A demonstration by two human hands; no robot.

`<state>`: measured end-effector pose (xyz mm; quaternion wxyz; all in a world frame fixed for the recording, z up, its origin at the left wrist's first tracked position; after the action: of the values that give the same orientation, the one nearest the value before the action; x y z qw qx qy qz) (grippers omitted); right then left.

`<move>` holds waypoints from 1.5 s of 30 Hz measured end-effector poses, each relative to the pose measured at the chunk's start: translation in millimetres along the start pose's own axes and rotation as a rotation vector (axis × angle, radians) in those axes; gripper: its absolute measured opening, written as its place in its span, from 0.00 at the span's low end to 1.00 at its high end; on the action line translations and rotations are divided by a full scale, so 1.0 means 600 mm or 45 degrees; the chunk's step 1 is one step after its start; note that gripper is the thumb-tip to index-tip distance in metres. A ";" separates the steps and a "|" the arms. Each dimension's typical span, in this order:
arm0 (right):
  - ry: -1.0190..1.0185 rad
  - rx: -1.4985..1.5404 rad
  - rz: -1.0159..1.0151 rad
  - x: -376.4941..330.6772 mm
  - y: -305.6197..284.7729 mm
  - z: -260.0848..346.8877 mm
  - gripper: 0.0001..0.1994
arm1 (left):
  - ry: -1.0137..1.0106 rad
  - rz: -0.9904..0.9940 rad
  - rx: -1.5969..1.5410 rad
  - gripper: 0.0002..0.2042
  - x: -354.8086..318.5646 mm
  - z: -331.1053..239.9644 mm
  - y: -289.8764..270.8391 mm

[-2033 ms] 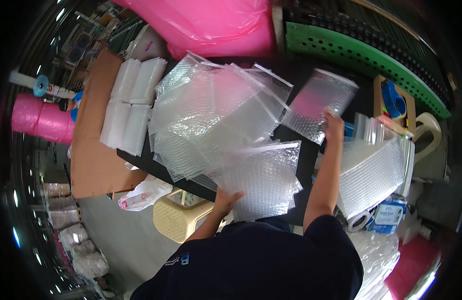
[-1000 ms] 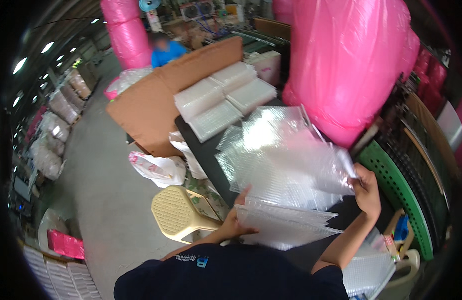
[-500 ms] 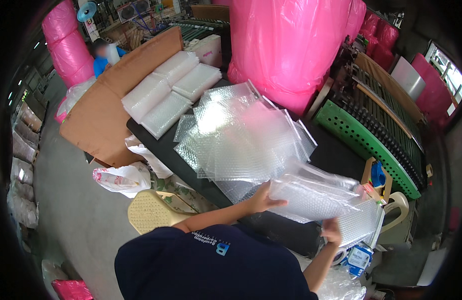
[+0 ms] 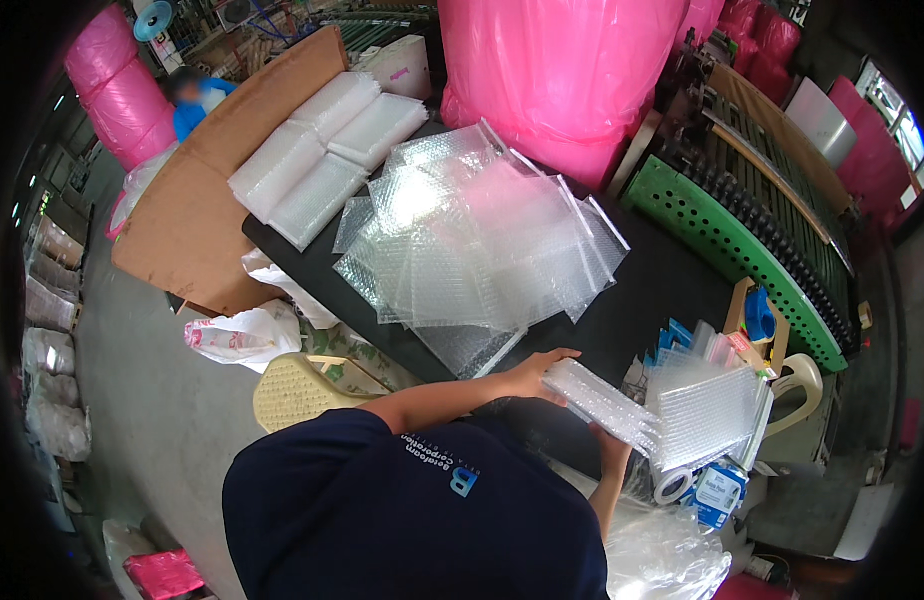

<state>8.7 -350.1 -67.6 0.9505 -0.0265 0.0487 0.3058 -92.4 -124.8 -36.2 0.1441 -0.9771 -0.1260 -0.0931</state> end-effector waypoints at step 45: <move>0.809 -0.729 -0.098 0.075 -0.071 -0.168 0.35 | -1.240 -0.452 1.067 0.31 -0.366 0.241 -1.118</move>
<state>62.4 -366.3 -171.6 0.8532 -0.3838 0.2514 0.2480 -463.2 492.6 -47.0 0.4207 -0.7332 -0.3612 0.3935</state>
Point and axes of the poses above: each hand's wrist, its own x-axis towards the middle knuckle, its own y-axis out of the palm, z = x × y, the point moved 5 cm from there along x, towards the middle knuckle, and after that the axes turned 6 degrees about x, right-handed, at the moved point
